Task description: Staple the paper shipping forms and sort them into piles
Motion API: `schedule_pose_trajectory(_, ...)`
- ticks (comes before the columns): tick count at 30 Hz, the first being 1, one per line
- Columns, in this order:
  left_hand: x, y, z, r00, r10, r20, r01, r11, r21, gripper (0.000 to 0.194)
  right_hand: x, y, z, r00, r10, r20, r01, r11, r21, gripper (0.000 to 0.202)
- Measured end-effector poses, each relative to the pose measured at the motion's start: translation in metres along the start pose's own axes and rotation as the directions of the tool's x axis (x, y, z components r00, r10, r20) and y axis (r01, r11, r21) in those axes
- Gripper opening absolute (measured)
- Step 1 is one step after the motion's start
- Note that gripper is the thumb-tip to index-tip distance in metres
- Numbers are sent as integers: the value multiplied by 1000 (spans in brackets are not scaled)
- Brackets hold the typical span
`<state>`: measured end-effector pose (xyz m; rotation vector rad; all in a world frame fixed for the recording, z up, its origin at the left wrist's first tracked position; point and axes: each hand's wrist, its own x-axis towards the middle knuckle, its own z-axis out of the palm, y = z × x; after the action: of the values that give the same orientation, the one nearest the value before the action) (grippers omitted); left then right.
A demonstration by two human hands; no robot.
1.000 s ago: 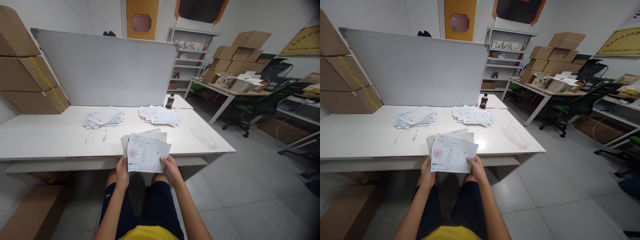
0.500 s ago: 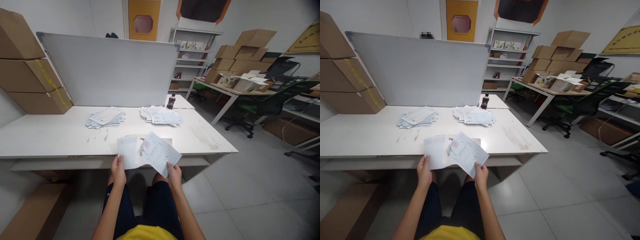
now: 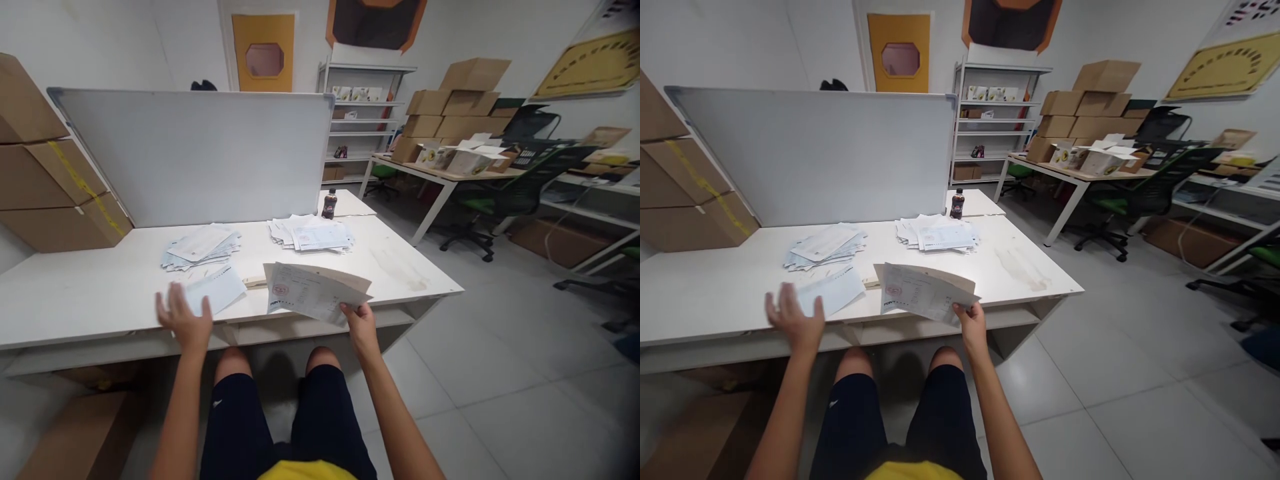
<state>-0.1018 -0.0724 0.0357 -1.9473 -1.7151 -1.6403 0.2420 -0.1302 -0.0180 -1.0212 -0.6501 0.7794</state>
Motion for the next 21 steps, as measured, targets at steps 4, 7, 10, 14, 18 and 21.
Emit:
schedule_pose_trajectory(4,-14,35,47,935,157,317,-33,930,-366,75,22,-9,29,992,-63,110,65,998,-12,38)
schedule_pose_trajectory(7,-22,46,80,925,90,369,92,890,-447,51,34,5,36,985,-46,164,60,995,-80,33)
schedule_pose_trajectory(10,-21,43,97,899,156,409,63,879,-474,20,41,21,28,981,4,193,28,987,-160,24)
schedule_pose_trajectory(14,-14,43,101,871,197,451,94,832,-546,28,47,23,13,974,-38,225,89,971,-222,24)
schedule_pose_trajectory(18,-14,46,100,799,-20,601,290,888,-356,39,50,20,7,961,-96,260,174,938,-298,26)
schedule_pose_trajectory(21,-20,41,98,703,-133,699,364,911,-193,30,50,24,3,960,-93,266,169,945,-280,31)
